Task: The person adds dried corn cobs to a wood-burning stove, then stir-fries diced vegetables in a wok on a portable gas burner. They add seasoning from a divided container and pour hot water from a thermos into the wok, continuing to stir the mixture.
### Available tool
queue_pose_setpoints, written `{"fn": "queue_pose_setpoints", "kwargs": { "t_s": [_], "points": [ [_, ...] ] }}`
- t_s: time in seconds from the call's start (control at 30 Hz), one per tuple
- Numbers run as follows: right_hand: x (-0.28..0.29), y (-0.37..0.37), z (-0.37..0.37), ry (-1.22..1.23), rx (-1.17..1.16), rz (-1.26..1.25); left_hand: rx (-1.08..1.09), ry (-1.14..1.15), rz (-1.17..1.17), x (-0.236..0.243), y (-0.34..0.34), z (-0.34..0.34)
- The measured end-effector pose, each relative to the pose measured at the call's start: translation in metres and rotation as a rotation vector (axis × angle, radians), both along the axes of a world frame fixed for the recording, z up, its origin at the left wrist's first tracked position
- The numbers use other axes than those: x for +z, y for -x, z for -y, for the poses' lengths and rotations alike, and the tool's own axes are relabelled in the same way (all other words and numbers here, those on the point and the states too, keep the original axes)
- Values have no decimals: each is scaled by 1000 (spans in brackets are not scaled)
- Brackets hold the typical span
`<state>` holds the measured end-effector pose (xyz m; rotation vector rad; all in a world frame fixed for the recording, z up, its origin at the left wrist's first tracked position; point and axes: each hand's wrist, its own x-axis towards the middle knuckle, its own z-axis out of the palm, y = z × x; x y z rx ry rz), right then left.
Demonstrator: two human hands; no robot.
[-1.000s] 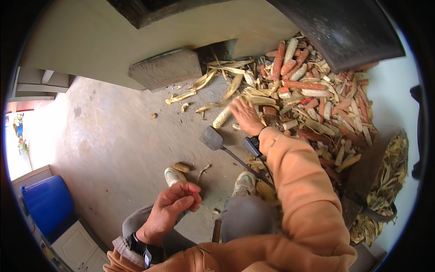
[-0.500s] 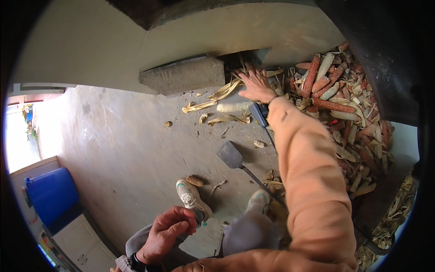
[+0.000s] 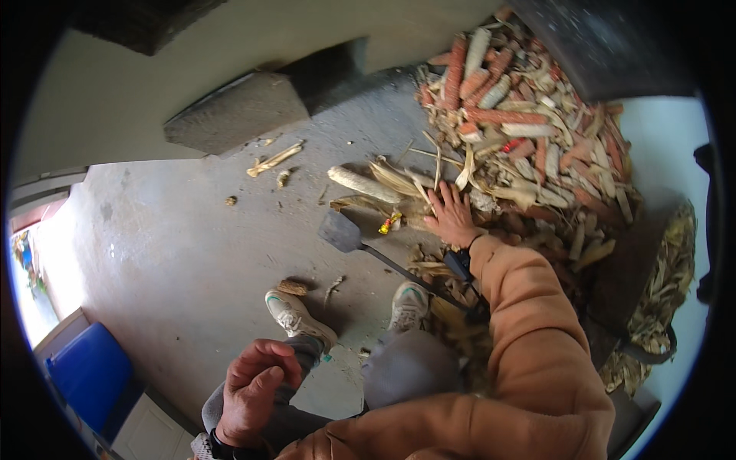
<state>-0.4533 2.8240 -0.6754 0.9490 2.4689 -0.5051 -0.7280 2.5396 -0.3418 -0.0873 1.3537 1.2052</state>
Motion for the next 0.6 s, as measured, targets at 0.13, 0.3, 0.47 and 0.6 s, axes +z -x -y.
{"fn": "queue_pose_setpoints", "kwargs": {
  "t_s": [0.13,0.3,0.47,0.6],
  "points": [
    [25,-59,20,-136,76,-291,-38,1,-42,4,-18,1],
    [50,-66,-48,-197,-346,-131,-118,3,-98,4,-32,-1],
    [46,-59,-33,124,-39,253,-141,10,-118,5,-32,-6],
    [25,-68,0,-62,-10,88,-143,10,-107,4,-31,-6]
  ]
}}
